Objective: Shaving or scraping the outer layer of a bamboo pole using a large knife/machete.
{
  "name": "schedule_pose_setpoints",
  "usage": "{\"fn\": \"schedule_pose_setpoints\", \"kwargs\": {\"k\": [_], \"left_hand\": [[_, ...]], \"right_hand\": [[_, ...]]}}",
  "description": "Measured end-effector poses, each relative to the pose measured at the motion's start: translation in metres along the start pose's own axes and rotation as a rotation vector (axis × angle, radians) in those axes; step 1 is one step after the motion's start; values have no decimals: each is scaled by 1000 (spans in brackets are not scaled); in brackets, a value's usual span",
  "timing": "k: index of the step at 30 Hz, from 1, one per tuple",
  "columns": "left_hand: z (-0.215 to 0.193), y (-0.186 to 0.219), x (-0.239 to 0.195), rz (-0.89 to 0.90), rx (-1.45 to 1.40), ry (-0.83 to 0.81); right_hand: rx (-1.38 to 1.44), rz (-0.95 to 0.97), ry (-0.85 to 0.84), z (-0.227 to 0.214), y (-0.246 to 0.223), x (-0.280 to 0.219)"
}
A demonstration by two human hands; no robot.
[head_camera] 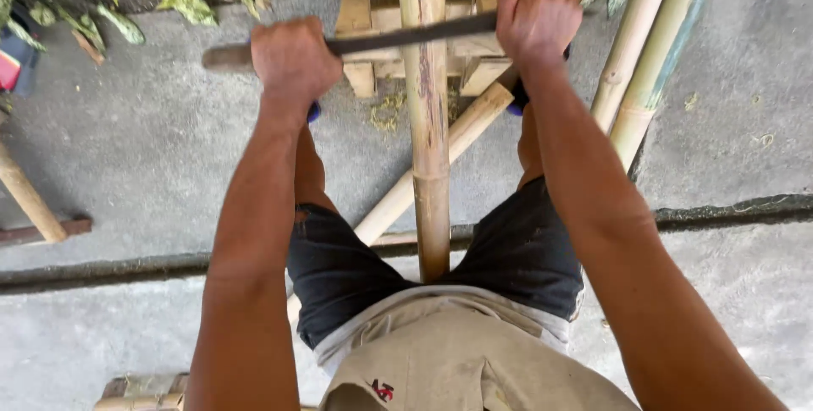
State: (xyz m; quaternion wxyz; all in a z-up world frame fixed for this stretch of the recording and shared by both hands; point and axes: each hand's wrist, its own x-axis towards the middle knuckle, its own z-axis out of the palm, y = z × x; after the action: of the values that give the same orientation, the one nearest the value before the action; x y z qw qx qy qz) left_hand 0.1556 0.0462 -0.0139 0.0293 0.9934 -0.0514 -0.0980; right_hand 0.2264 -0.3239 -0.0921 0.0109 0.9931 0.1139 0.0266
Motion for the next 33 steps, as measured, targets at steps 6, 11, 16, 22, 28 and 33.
{"fn": "schedule_pose_setpoints", "kwargs": {"k": [6, 11, 16, 22, 28, 33], "left_hand": [[-8, 3, -11, -45, -24, -144], [-4, 1, -1, -8, 5, -64], [-3, 0, 21, -33, -28, -98], [-9, 3, 0, -9, -16, -95], [3, -2, 27, -55, -20, -147], [-3, 2, 1, -16, -21, -104]], "right_hand": [[88, -30, 90, -34, -12, -27], [115, 34, -41, 7, 2, -12], [128, 38, -39, -3, 7, 19], [136, -7, 145, -2, -2, -27], [92, 78, -108, -8, 7, 27], [87, 32, -137, -6, 0, -18]]}}
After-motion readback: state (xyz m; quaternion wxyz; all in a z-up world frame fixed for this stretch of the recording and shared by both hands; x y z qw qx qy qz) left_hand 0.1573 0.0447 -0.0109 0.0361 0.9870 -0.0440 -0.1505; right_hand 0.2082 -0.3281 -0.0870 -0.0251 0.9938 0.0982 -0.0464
